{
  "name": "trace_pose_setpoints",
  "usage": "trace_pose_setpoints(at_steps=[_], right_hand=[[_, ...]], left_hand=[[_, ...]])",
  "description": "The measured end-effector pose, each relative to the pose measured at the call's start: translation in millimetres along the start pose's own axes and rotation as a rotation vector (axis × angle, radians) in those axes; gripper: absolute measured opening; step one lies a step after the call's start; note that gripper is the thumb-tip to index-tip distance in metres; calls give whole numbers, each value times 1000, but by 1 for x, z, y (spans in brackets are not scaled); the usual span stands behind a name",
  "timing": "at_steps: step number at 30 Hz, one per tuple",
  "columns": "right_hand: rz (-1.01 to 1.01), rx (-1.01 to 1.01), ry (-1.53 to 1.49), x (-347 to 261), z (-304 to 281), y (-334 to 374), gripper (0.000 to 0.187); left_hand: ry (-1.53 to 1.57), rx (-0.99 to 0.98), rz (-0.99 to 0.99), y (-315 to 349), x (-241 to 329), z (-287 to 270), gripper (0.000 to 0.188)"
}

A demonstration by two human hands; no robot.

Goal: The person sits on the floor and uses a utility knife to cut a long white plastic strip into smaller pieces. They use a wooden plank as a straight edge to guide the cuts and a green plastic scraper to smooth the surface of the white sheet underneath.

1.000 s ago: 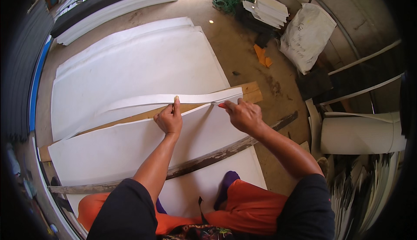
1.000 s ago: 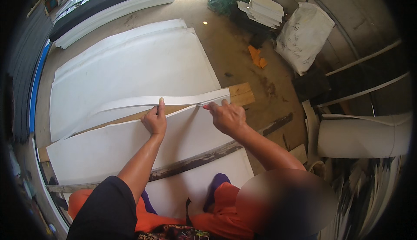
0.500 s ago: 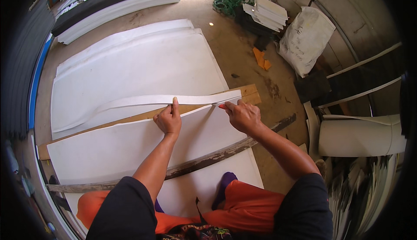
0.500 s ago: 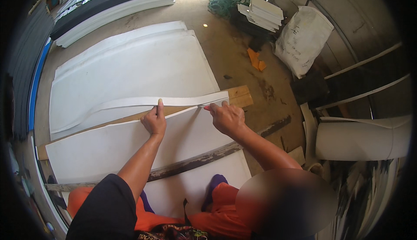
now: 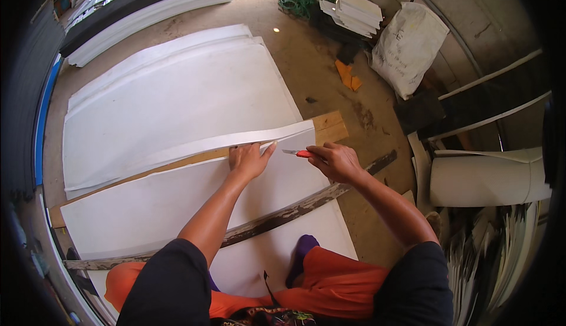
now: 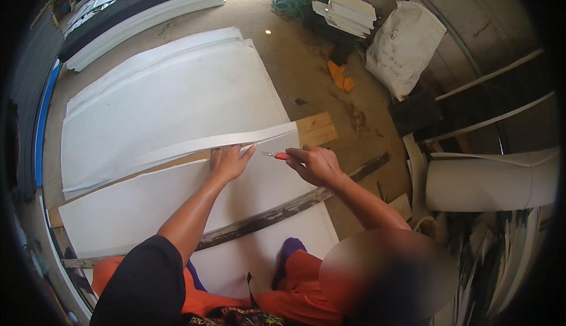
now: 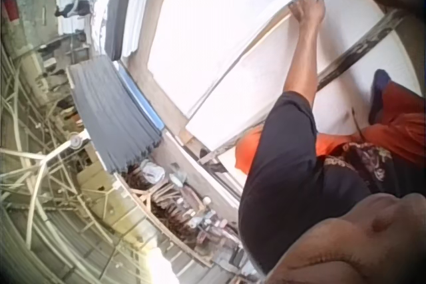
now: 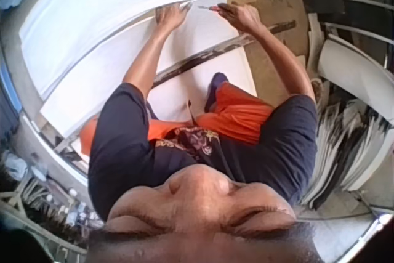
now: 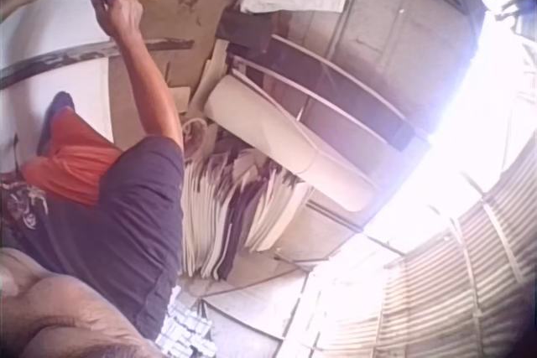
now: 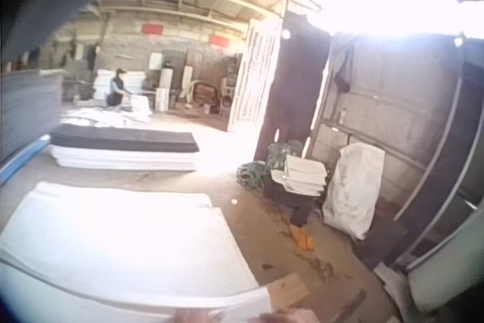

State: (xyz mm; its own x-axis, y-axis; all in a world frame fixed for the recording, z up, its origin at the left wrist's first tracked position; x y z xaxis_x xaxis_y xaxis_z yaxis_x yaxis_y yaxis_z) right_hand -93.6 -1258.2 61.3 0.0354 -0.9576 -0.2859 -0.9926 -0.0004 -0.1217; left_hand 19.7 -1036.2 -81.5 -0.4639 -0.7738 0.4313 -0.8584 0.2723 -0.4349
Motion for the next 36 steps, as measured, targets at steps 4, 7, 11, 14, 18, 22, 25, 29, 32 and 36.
trace_pose_setpoints(at_steps=[4,7,11,14,18,22,25,29,32,36], right_hand=[[-2,85,19,11,3,9,28],[52,104,59,5,9,9,27],[58,92,70,-19,16,-1,25],[44,90,94,-21,22,-4,24],[64,52,168,-30,32,-13,24],[52,90,174,-31,37,-15,23],[58,74,183,-32,36,-20,22],[65,21,171,-40,33,-25,22],[69,21,204,-36,30,-25,23],[99,0,223,-27,16,-21,24]], left_hand=[[181,-172,-259,-9,-1,11,65],[123,-231,-372,-11,7,3,63],[117,-202,-455,-12,6,-6,63],[136,-191,-466,-14,13,-9,64],[104,-179,-458,-12,12,-9,65],[126,-116,-439,-8,15,-11,63],[129,-110,-421,-7,17,-14,62],[130,-102,-416,-5,17,-16,61],[109,-121,-410,-6,20,-16,61],[100,-84,-418,-5,18,-17,62]])
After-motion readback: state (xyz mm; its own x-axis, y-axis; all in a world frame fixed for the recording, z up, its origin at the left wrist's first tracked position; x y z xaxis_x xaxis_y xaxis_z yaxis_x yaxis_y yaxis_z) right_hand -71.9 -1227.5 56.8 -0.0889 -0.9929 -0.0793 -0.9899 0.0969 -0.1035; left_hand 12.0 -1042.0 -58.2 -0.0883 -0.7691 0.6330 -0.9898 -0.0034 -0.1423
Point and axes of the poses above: each hand's wrist, its own y-axis away from the middle knuckle, its own z-axis out of the palm, x = y × z, the point moved 3 cm from there along -y, towards the middle knuckle, and after that the axes turned 10 degrees about x, right-handed, at the moved point
